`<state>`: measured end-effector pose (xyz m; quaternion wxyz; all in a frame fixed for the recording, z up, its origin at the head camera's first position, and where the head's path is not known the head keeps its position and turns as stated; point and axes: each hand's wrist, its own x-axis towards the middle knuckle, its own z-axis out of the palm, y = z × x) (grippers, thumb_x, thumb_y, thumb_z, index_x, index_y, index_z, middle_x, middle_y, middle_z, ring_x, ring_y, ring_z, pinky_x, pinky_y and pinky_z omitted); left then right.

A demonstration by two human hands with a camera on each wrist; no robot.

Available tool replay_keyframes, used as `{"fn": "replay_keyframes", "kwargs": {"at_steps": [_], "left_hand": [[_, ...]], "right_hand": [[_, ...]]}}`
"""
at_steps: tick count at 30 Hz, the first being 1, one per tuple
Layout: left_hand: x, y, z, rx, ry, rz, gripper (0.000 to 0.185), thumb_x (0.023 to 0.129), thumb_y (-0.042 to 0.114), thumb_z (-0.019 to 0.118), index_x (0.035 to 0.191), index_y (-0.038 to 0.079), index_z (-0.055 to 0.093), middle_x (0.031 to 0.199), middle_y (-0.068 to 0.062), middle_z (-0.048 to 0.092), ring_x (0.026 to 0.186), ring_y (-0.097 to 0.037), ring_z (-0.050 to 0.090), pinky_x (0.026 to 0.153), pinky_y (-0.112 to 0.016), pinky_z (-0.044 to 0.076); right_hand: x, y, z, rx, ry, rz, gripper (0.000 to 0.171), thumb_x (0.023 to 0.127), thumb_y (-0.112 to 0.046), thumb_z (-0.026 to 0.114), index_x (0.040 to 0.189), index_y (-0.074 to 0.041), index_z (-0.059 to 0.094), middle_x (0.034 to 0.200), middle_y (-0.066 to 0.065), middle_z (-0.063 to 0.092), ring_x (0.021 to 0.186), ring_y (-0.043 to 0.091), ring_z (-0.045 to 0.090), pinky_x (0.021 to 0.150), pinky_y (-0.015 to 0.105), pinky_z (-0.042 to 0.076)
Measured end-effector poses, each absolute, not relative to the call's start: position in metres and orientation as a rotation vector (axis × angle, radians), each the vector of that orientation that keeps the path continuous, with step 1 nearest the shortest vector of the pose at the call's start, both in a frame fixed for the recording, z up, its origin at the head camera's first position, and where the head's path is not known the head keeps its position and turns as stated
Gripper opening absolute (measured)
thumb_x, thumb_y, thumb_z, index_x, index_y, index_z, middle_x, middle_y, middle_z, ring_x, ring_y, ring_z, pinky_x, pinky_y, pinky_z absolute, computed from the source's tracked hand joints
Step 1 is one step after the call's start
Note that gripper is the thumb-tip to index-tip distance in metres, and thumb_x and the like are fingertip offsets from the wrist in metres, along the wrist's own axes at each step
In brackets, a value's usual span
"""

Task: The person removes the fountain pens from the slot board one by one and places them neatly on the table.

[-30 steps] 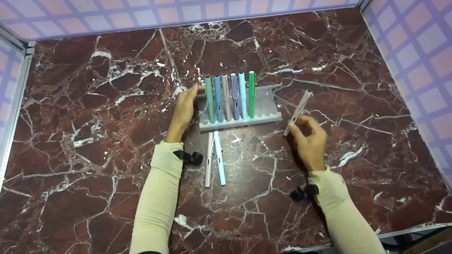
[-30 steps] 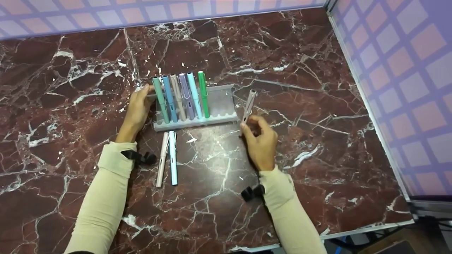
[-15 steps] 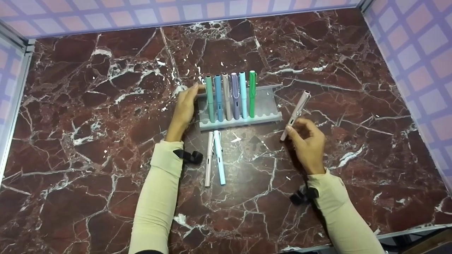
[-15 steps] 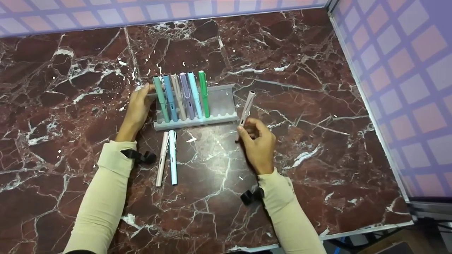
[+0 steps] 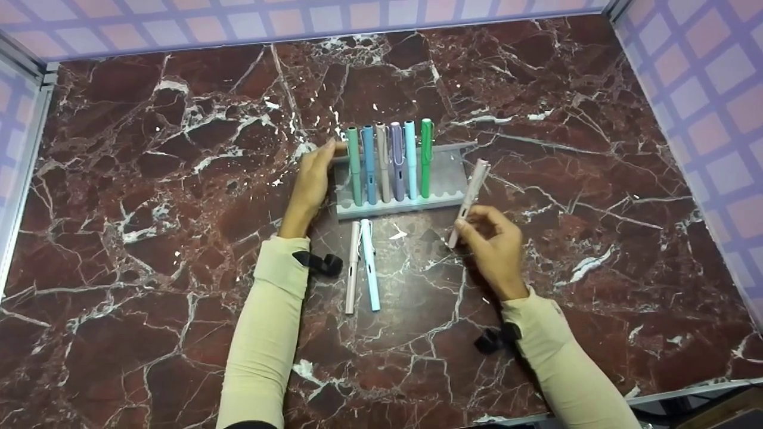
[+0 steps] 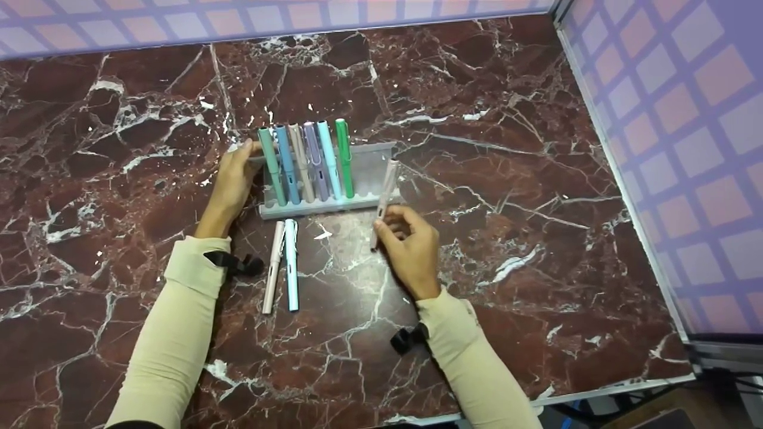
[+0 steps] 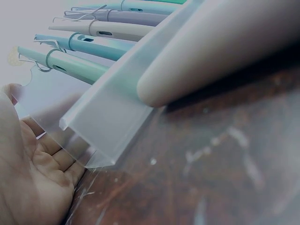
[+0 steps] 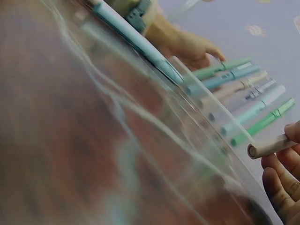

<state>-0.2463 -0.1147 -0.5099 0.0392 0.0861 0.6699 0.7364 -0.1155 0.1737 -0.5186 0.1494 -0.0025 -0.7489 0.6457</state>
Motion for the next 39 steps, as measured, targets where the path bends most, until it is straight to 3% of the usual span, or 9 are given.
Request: {"fn": "replay_keyframes", "kwargs": {"at_steps": [4, 8, 11, 15, 19, 28, 39], "left_hand": [[-0.247, -0.114, -0.509, 0.269, 2.085, 2.26, 0.044, 0.108, 0.02, 0.033, 0.114, -0.006, 0.068, 0.079, -0.009, 0.069, 0.057, -0.014, 0.059, 0.053, -0.024, 0.051], [-0.248, -0.114, -0.508, 0.249, 2.165, 2.23, 0.043, 0.107, 0.018, 0.034, 0.115, -0.007, 0.068, 0.094, -0.009, 0.074, 0.071, -0.014, 0.064, 0.07, -0.026, 0.054], [-0.249, -0.114, -0.507, 0.225, 2.188, 2.199, 0.043, 0.107, 0.02, 0.035, 0.117, -0.007, 0.067, 0.095, -0.01, 0.073, 0.073, -0.015, 0.063, 0.071, -0.027, 0.053], [-0.249, -0.114, -0.507, 0.222, 2.136, 2.204, 0.043, 0.108, 0.022, 0.034, 0.117, -0.005, 0.067, 0.083, -0.008, 0.068, 0.06, -0.014, 0.058, 0.056, -0.024, 0.051], [-0.249, -0.115, -0.508, 0.244, 2.067, 2.241, 0.043, 0.108, 0.023, 0.034, 0.115, -0.004, 0.068, 0.071, -0.01, 0.063, 0.051, -0.014, 0.052, 0.045, -0.022, 0.046], [-0.247, -0.114, -0.508, 0.234, 2.083, 2.253, 0.043, 0.108, 0.021, 0.033, 0.115, -0.006, 0.067, 0.074, -0.005, 0.066, 0.053, -0.014, 0.055, 0.049, -0.023, 0.049], [-0.247, -0.115, -0.51, 0.26, 2.045, 2.269, 0.045, 0.108, 0.021, 0.032, 0.115, -0.006, 0.067, 0.073, -0.01, 0.065, 0.052, -0.015, 0.054, 0.047, -0.022, 0.047]], "right_hand": [[-0.114, 0.16, -0.518, 0.049, -2.165, 1.876, 0.017, 0.085, 0.008, 0.072, 0.1, 0.014, 0.065, 0.089, 0.024, 0.069, 0.068, 0.01, 0.066, 0.061, 0.023, 0.058], [-0.114, 0.146, -0.517, 0.106, -2.181, 1.908, 0.018, 0.086, 0.007, 0.072, 0.101, 0.013, 0.065, 0.09, 0.025, 0.069, 0.07, 0.01, 0.067, 0.062, 0.023, 0.058], [-0.113, 0.134, -0.516, 0.145, -2.185, 1.957, 0.017, 0.087, 0.007, 0.071, 0.1, 0.012, 0.064, 0.087, 0.024, 0.069, 0.067, 0.011, 0.067, 0.057, 0.024, 0.058], [-0.114, 0.116, -0.516, 0.176, -2.185, 2.015, 0.016, 0.086, 0.006, 0.072, 0.1, 0.011, 0.065, 0.085, 0.023, 0.07, 0.065, 0.012, 0.066, 0.055, 0.026, 0.057], [-0.117, 0.1, -0.516, 0.198, -2.209, 2.052, 0.017, 0.086, 0.005, 0.072, 0.1, 0.011, 0.066, 0.087, 0.022, 0.07, 0.067, 0.012, 0.066, 0.06, 0.027, 0.059], [-0.119, 0.089, -0.513, 0.154, -2.295, 2.017, 0.017, 0.084, 0.002, 0.075, 0.099, 0.006, 0.068, 0.085, 0.015, 0.07, 0.064, 0.011, 0.064, 0.058, 0.025, 0.057], [-0.114, 0.091, -0.517, 0.191, -2.354, 1.951, 0.018, 0.083, -0.001, 0.078, 0.097, 0.007, 0.069, 0.084, 0.015, 0.07, 0.065, 0.012, 0.064, 0.061, 0.024, 0.058]]}}
